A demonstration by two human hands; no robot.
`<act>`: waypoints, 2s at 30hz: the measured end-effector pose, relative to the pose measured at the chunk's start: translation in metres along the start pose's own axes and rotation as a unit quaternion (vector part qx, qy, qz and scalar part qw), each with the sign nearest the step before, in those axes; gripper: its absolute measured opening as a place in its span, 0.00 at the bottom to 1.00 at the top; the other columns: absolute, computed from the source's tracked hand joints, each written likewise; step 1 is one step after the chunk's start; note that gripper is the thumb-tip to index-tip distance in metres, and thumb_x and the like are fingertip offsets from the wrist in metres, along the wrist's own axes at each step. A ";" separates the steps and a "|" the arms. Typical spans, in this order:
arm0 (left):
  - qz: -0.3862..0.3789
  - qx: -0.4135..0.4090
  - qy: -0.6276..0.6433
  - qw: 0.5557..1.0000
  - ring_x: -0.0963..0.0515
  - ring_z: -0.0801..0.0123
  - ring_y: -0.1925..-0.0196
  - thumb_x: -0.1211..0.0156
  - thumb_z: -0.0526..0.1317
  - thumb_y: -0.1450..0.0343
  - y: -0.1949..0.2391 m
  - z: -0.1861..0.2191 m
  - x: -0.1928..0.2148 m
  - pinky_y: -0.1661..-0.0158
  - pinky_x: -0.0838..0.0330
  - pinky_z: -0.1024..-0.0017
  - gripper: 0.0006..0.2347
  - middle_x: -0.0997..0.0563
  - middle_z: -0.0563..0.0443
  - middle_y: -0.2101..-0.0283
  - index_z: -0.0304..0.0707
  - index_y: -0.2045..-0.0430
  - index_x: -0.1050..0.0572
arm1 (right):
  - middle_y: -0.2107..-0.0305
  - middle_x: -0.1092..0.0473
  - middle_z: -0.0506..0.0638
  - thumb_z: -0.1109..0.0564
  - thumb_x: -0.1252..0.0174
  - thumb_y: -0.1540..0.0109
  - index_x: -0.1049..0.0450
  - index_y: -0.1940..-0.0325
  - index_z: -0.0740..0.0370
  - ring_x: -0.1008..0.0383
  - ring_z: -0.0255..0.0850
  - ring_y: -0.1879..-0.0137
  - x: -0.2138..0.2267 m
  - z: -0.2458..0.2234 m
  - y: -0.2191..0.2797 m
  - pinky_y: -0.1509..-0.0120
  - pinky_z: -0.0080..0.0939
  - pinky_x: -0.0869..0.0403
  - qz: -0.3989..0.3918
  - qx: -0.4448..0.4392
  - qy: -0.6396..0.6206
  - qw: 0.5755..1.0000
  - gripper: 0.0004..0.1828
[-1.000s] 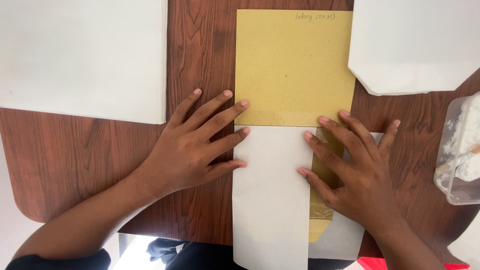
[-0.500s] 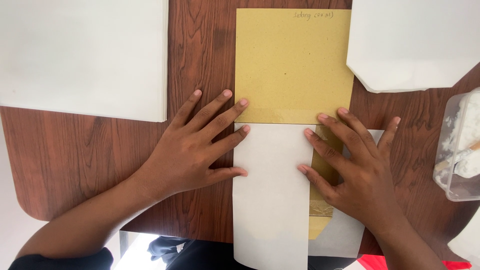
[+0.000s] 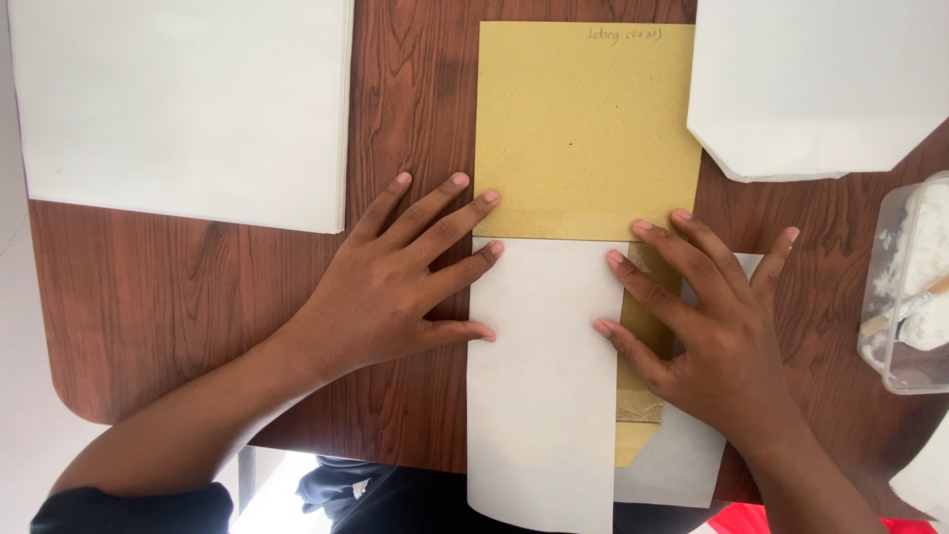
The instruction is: Manually assembling paper bags by aligning paper sheets on a template, folding the edges, and applying glue with a brush.
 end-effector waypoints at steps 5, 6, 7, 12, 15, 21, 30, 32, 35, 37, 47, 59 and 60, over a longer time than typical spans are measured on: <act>-0.001 0.006 0.009 1.000 0.35 0.44 0.26 0.35 0.64 0.28 0.000 0.002 0.000 0.29 0.51 0.44 0.28 0.32 0.39 0.30 0.42 0.44 0.24 | 0.35 0.32 0.53 0.43 0.31 0.37 0.25 0.36 0.50 0.34 0.58 0.25 0.000 0.000 0.000 0.24 0.85 0.72 -0.001 0.000 0.007 1.000 0.27; -0.002 0.006 0.007 1.000 0.35 0.44 0.26 0.35 0.64 0.28 0.000 0.002 0.000 0.29 0.50 0.43 0.28 0.32 0.39 0.30 0.42 0.44 0.24 | 0.35 0.31 0.53 0.43 0.31 0.37 0.25 0.36 0.50 0.34 0.58 0.25 0.000 0.000 0.000 0.23 0.84 0.73 0.000 0.000 0.006 1.000 0.27; -0.003 0.008 0.006 1.000 0.35 0.44 0.27 0.35 0.65 0.28 0.000 0.002 0.000 0.29 0.50 0.43 0.29 0.32 0.39 0.30 0.42 0.44 0.25 | 0.35 0.31 0.53 0.43 0.31 0.37 0.24 0.36 0.50 0.33 0.58 0.25 0.000 0.000 -0.001 0.23 0.84 0.73 0.001 0.000 0.005 1.000 0.27; -0.006 0.005 0.007 1.000 0.35 0.43 0.26 0.35 0.65 0.28 -0.001 0.001 0.001 0.29 0.51 0.43 0.29 0.32 0.38 0.30 0.42 0.44 0.25 | 0.35 0.32 0.53 0.43 0.31 0.37 0.24 0.37 0.50 0.34 0.58 0.25 0.001 -0.001 -0.001 0.24 0.85 0.72 -0.003 -0.002 0.005 1.000 0.26; -0.024 0.008 0.012 1.000 0.38 0.42 0.25 0.37 0.68 0.30 0.000 0.002 0.000 0.28 0.54 0.43 0.33 0.35 0.37 0.29 0.41 0.40 0.27 | 0.35 0.32 0.53 0.42 0.31 0.38 0.24 0.37 0.50 0.34 0.58 0.25 0.002 -0.001 -0.001 0.23 0.84 0.72 -0.005 -0.001 0.005 1.000 0.26; -0.053 0.013 0.020 0.998 0.43 0.40 0.23 0.38 0.73 0.33 0.001 0.005 0.001 0.28 0.60 0.42 0.40 0.39 0.35 0.26 0.40 0.36 0.31 | 0.35 0.32 0.53 0.43 0.31 0.39 0.24 0.37 0.50 0.35 0.57 0.25 0.003 -0.001 -0.002 0.23 0.85 0.71 -0.009 -0.005 0.004 1.000 0.27; -0.154 -0.036 -0.176 0.972 0.58 0.57 0.19 0.67 0.68 0.22 0.013 0.032 -0.009 0.25 0.71 0.46 0.36 0.52 0.44 0.21 0.42 0.25 0.46 | 0.33 0.32 0.56 0.39 0.30 0.39 0.25 0.35 0.51 0.35 0.60 0.24 0.006 -0.001 -0.004 0.23 0.84 0.70 -0.008 0.007 0.005 1.000 0.31; -0.153 -0.049 -0.156 0.975 0.53 0.57 0.19 0.63 0.59 0.19 0.021 0.045 -0.012 0.26 0.63 0.44 0.29 0.49 0.44 0.21 0.43 0.25 0.43 | 0.32 0.33 0.56 0.39 0.30 0.39 0.24 0.35 0.52 0.36 0.60 0.24 0.004 -0.002 0.003 0.23 0.84 0.71 -0.019 0.006 -0.002 1.000 0.31; -0.165 -0.093 -0.165 0.968 0.57 0.60 0.19 0.56 0.54 0.18 0.030 0.057 -0.019 0.25 0.64 0.48 0.28 0.52 0.47 0.20 0.44 0.23 0.49 | 0.31 0.35 0.61 0.40 0.38 0.33 0.26 0.31 0.56 0.39 0.64 0.22 0.005 -0.004 0.005 0.25 0.86 0.72 -0.018 0.022 -0.013 1.000 0.30; -0.159 -0.055 -0.082 0.982 0.53 0.55 0.20 0.72 0.65 0.21 0.034 0.065 -0.019 0.26 0.61 0.48 0.35 0.49 0.42 0.22 0.40 0.25 0.47 | 0.31 0.35 0.59 0.41 0.49 0.29 0.24 0.35 0.58 0.40 0.63 0.22 0.005 -0.006 0.006 0.27 0.89 0.72 -0.015 0.016 -0.025 0.999 0.26; -0.140 -0.012 -0.106 0.984 0.51 0.50 0.20 0.70 0.71 0.25 0.034 0.086 -0.023 0.27 0.61 0.42 0.39 0.49 0.40 0.22 0.39 0.25 0.46 | 0.31 0.36 0.57 0.37 0.32 0.38 0.24 0.35 0.58 0.41 0.59 0.21 0.004 -0.005 0.010 0.29 0.91 0.72 0.009 0.033 -0.025 0.999 0.34; -0.135 0.002 -0.076 0.988 0.57 0.46 0.20 0.68 0.84 0.39 0.033 0.091 -0.020 0.28 0.67 0.38 0.55 0.52 0.39 0.21 0.39 0.25 0.50 | 0.34 0.33 0.51 0.47 0.48 0.26 0.23 0.38 0.56 0.37 0.54 0.24 -0.002 -0.006 0.005 0.27 0.89 0.70 0.031 0.004 -0.014 0.999 0.19; -0.134 0.002 -0.083 0.988 0.57 0.47 0.20 0.69 0.84 0.39 0.033 0.091 -0.019 0.27 0.67 0.39 0.54 0.52 0.39 0.21 0.39 0.25 0.49 | 0.35 0.32 0.51 0.46 0.46 0.27 0.23 0.38 0.57 0.35 0.55 0.25 -0.002 -0.007 0.004 0.27 0.90 0.70 0.044 0.008 0.002 0.999 0.19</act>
Point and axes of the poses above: each hand's wrist, its own y-axis away from the middle knuckle, its own x-axis out of the back of the hand, z = x × y, the point moved 3 cm from there along -y, towards the middle knuckle
